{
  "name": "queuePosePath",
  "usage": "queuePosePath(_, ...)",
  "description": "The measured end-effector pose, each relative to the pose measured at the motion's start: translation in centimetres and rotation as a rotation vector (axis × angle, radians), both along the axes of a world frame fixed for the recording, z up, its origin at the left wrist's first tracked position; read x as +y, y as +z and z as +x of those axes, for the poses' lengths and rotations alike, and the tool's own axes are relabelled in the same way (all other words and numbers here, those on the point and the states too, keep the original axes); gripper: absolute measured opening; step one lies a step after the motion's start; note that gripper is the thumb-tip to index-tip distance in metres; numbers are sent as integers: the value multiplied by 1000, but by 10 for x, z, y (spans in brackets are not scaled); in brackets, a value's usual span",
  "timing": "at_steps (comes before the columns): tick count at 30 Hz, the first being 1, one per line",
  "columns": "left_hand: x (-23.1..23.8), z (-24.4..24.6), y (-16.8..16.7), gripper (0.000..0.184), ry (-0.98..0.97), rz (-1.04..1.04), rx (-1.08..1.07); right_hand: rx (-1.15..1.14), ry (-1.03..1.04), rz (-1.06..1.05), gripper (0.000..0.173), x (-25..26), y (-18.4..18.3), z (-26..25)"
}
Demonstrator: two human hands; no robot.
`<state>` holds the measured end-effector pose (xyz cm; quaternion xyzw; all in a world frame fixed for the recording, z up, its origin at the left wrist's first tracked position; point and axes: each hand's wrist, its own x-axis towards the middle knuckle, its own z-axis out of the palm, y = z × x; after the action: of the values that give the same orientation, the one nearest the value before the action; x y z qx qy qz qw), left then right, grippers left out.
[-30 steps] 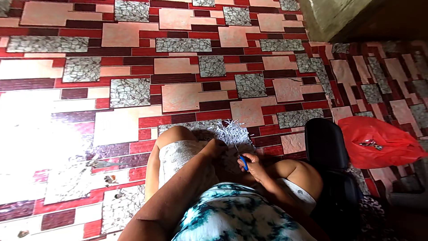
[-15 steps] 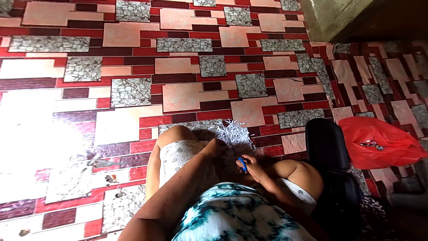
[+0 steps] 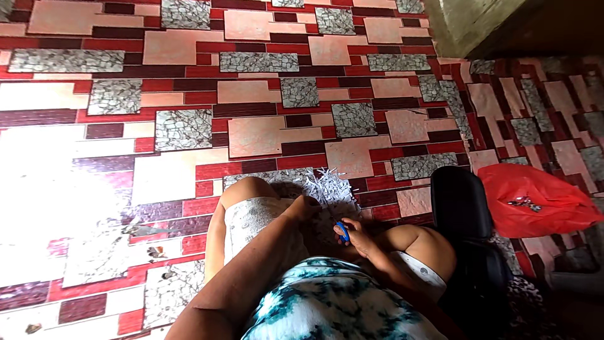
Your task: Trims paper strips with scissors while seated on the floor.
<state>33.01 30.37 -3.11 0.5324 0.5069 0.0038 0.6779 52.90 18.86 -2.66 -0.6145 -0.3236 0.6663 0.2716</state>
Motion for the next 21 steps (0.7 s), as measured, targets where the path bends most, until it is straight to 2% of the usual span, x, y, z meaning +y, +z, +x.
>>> queuePosePath(8, 0, -1, 1, 21, -26, -1, -14, -16, 7, 36, 26, 0, -1, -2)
queuePosePath(13, 0, 0, 0, 20, -16, -5, -20, -38, -6, 80, 21, 0, -1, -2)
queuePosePath(21, -1, 1, 3, 19, 14, -29, -7, 19, 25, 13, 23, 0, -2, -1)
